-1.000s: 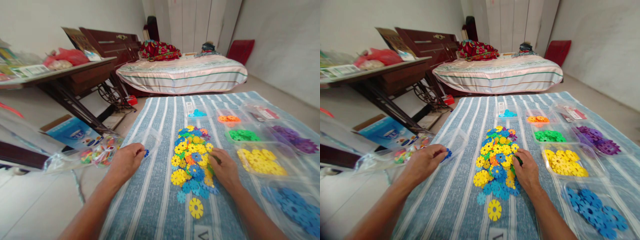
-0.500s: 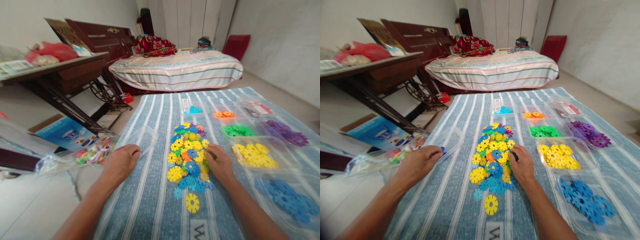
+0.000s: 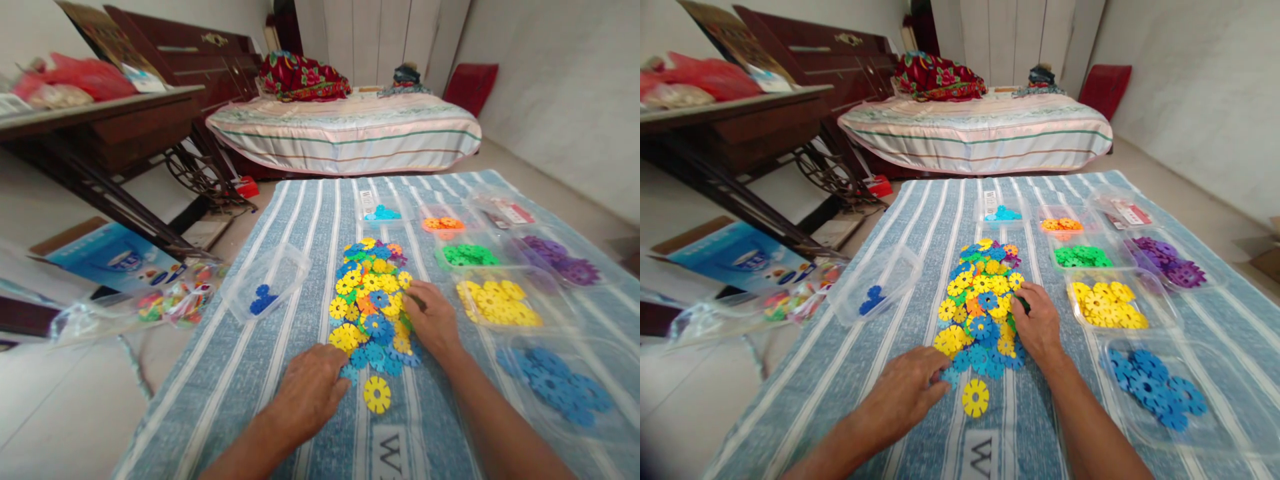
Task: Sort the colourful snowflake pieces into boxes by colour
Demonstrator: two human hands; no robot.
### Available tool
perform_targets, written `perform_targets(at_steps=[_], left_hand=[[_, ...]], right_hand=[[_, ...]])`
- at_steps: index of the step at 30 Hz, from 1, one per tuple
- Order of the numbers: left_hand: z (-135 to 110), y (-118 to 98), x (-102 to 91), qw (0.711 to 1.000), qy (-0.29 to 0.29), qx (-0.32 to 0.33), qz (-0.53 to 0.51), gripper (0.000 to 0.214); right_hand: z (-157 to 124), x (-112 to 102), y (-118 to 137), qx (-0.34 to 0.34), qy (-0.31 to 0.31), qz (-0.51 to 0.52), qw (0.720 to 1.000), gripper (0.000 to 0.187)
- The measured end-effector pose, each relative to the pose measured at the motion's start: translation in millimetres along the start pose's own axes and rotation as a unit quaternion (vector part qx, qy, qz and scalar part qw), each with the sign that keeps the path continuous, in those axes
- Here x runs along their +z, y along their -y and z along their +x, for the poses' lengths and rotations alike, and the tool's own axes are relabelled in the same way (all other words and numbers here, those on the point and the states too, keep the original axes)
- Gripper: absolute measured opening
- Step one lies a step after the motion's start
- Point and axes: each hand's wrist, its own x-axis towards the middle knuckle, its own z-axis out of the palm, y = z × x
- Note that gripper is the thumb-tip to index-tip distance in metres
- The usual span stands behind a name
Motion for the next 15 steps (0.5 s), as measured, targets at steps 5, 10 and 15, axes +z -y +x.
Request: perform_targets(at_steps=[5, 10, 15], left_hand=[[3.8, -6.8, 8.3, 1.0, -0.013, -0.004, -0.015, 0.015], [6.8, -8.2, 15.3, 0.998, -0.049, -0.013, -0.041, 0.011], [4.9, -3.4, 18.2, 0.996, -0.07, -0.013, -0.059, 0.01]], right_hand=[[-1.9, 2.5, -0.9, -0.015, -0.008, -0.025, 1.0, 0.019], [-4.4, 2.2, 1.9, -0.066, -0.048, -0.046, 0.996, 0.017], [-4.5, -11.3, 22.5, -0.199, -0.003, 0.002, 0.98, 0.008]])
